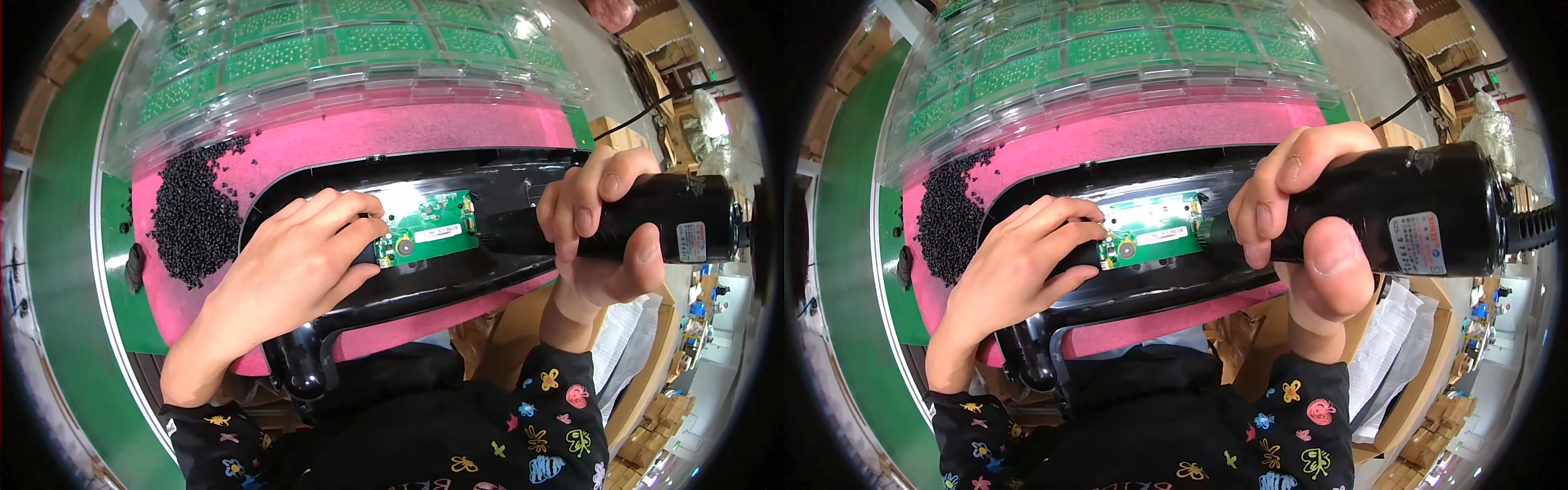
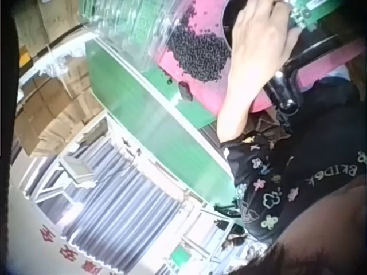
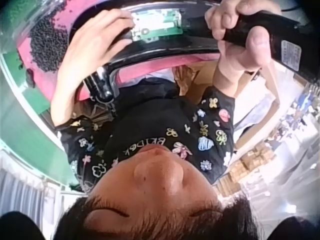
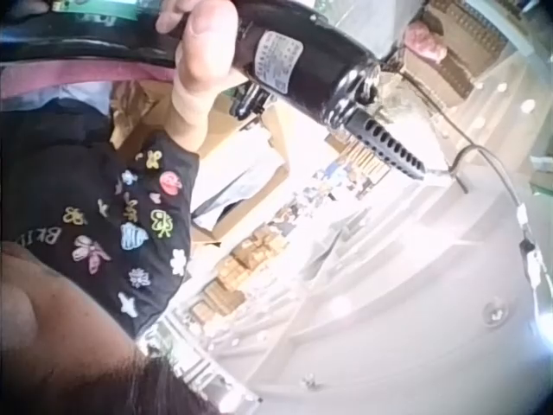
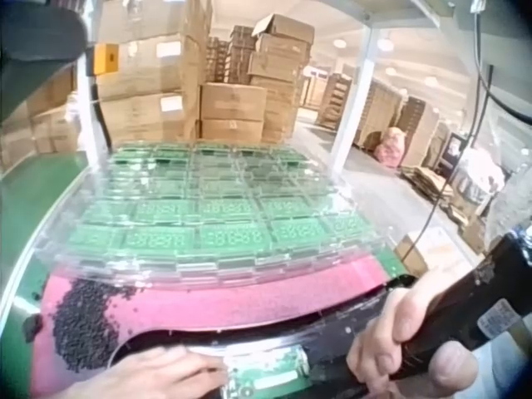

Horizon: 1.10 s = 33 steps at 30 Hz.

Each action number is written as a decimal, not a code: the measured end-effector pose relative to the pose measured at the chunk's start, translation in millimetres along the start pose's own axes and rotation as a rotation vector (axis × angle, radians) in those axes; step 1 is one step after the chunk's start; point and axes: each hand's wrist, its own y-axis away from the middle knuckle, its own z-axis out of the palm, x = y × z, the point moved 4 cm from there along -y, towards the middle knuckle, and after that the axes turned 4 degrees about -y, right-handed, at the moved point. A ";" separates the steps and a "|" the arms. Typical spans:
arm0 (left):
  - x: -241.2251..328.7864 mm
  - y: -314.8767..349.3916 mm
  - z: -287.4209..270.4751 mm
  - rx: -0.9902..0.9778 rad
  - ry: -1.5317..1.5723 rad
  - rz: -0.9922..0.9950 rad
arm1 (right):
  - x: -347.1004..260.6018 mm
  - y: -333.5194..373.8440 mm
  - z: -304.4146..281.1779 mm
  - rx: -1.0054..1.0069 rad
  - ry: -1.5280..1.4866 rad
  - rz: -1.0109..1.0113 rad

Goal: Assembling electronic components by inserting a PCB into a plastic housing and securing it with an electric screwdriver.

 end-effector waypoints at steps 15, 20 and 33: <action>2.9 0.7 -2.1 0.032 -0.007 0.009 | 8.0 -0.6 3.3 -0.119 -0.081 -0.036; 2.0 -2.1 -19.9 0.254 -0.038 0.003 | 12.1 -2.7 6.3 -0.011 -0.081 0.047; -9.6 -0.2 -19.2 0.171 -0.177 -0.115 | 21.4 -32.9 -49.7 0.620 -0.543 0.361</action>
